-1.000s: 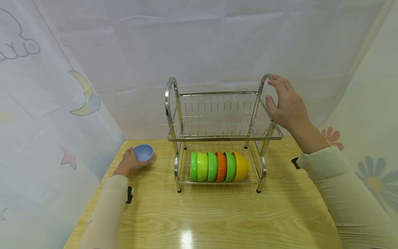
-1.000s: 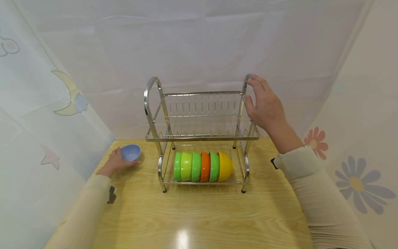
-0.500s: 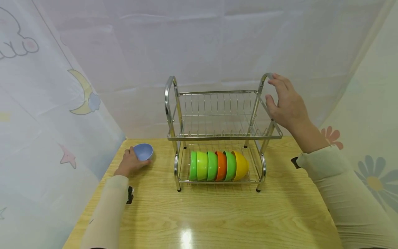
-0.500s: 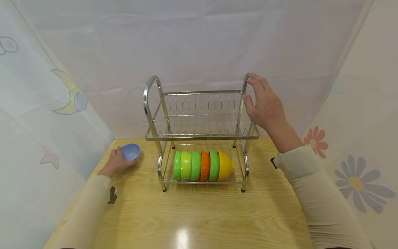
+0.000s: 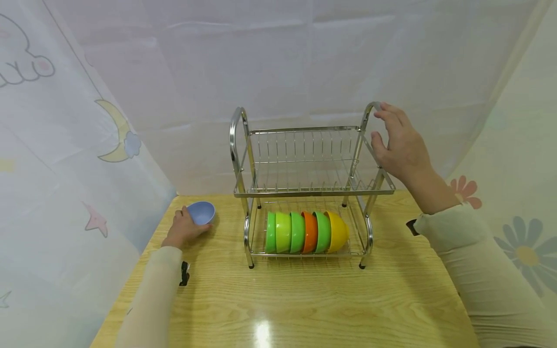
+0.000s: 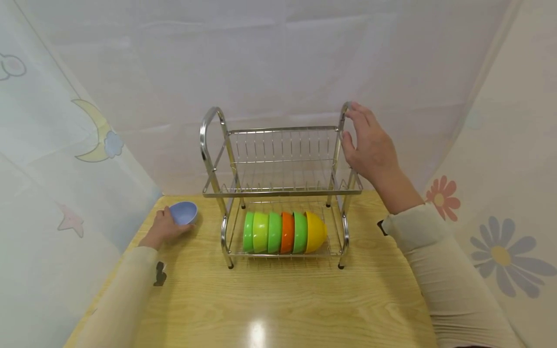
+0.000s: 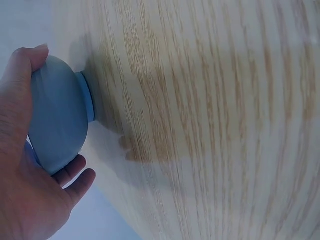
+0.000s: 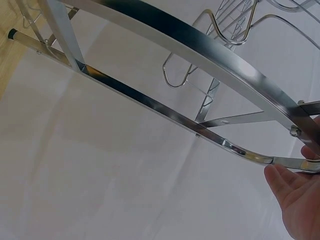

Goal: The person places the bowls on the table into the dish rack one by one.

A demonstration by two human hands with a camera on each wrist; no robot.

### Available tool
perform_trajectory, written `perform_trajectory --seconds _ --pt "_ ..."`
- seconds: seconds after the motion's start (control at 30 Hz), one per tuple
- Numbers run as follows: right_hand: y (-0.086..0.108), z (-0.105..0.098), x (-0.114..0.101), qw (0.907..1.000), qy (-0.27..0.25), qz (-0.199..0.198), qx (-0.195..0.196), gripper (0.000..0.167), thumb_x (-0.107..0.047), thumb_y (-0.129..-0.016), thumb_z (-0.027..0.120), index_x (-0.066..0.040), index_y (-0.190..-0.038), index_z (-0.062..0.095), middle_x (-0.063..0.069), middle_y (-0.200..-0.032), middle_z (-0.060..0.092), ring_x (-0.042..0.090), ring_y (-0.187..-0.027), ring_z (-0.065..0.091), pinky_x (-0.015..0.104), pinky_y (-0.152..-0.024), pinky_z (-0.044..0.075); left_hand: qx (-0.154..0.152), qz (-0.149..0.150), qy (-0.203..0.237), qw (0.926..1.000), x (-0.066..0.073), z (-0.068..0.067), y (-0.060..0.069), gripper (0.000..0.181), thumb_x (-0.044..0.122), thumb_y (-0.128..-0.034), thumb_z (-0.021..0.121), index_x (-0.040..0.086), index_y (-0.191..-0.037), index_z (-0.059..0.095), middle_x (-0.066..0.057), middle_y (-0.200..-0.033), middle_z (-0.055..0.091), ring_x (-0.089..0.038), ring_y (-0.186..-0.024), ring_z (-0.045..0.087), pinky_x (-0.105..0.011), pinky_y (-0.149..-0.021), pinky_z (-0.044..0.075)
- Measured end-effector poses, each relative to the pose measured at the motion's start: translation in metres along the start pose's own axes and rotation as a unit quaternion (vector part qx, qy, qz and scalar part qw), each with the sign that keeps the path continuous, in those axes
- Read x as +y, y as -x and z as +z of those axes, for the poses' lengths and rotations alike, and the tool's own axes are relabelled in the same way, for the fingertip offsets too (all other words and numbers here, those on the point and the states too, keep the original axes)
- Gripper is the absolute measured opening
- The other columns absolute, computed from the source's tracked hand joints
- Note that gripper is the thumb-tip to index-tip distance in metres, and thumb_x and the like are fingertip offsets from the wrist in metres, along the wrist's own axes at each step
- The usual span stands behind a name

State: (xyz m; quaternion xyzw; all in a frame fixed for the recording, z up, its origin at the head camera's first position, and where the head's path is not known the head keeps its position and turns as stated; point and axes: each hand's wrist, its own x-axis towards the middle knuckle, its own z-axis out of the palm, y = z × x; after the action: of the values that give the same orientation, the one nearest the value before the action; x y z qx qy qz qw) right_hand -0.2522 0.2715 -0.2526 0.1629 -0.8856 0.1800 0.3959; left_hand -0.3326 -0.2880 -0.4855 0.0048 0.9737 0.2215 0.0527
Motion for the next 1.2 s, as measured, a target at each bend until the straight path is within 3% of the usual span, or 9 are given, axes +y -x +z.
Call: perform_trajectory --seconds 0.2,0.5,0.73,0.93,1.13,1.2 --pt "-0.001 0.001 -0.001 1.0 0.0 -0.008 0.004 0.042 -0.01 -0.101 0.053 0.005 -0.14 0.051 0.018 -0.155 0.043 0.041 -0.081 0.06 0.048 -0.061 0.044 0.017 0.012 -0.002 0.9998 0.002 0.0 0.003 0.126 0.057 -0.085 0.073 -0.017 -0.153 -0.002 -0.046 -0.146 0.019 -0.06 -0.133 0.031 -0.07 -0.1 0.042" --pt "0.0 -0.001 -0.005 0.9997 -0.019 0.015 -0.009 0.043 -0.01 -0.101 0.056 0.002 -0.142 0.05 0.014 -0.157 0.041 0.045 -0.104 0.061 0.059 -0.08 0.052 0.029 0.022 0.013 0.9992 0.015 -0.013 0.01 0.123 0.053 -0.0847 0.076 -0.015 -0.155 0.0 -0.043 -0.147 0.02 -0.058 -0.134 0.032 -0.069 -0.1 0.042" --pt "-0.001 -0.002 -0.006 0.9991 -0.027 0.025 -0.023 0.045 -0.011 -0.101 0.057 0.002 -0.144 0.048 0.014 -0.158 0.038 0.044 -0.104 0.059 0.059 -0.083 0.051 0.033 0.032 0.006 0.9989 0.02 -0.021 0.016 0.126 0.056 -0.0832 0.076 -0.015 -0.154 0.001 -0.044 -0.147 0.019 -0.059 -0.133 0.032 -0.069 -0.1 0.042" --pt "0.0 -0.008 -0.006 0.9952 -0.035 0.056 -0.073 0.053 -0.02 -0.104 0.053 -0.002 -0.152 0.04 0.009 -0.165 0.028 0.045 -0.109 0.056 0.062 -0.089 0.048 0.049 0.056 -0.005 0.9972 0.028 -0.027 0.023 0.125 0.056 -0.0803 0.078 -0.014 -0.155 0.007 -0.041 -0.147 0.024 -0.057 -0.132 0.036 -0.069 -0.098 0.044" --pt "0.001 -0.015 -0.007 0.9928 -0.024 0.065 -0.098 0.058 -0.026 -0.105 0.05 -0.006 -0.157 0.034 0.007 -0.168 0.021 0.035 -0.085 0.054 0.058 -0.086 0.044 0.058 0.07 -0.017 0.9957 0.041 -0.036 0.032 0.128 0.056 -0.0791 0.079 -0.013 -0.156 0.004 -0.041 -0.149 0.023 -0.058 -0.132 0.037 -0.068 -0.098 0.045" --pt "0.002 -0.017 -0.008 0.9926 -0.029 0.064 -0.1 0.059 -0.026 -0.104 0.051 -0.006 -0.157 0.034 0.007 -0.168 0.021 0.037 -0.099 0.058 0.059 -0.094 0.044 0.057 0.07 -0.022 0.9957 0.044 -0.038 0.035 0.129 0.058 -0.0789 0.079 -0.012 -0.157 0.004 -0.04 -0.15 0.022 -0.057 -0.132 0.038 -0.067 -0.098 0.045"
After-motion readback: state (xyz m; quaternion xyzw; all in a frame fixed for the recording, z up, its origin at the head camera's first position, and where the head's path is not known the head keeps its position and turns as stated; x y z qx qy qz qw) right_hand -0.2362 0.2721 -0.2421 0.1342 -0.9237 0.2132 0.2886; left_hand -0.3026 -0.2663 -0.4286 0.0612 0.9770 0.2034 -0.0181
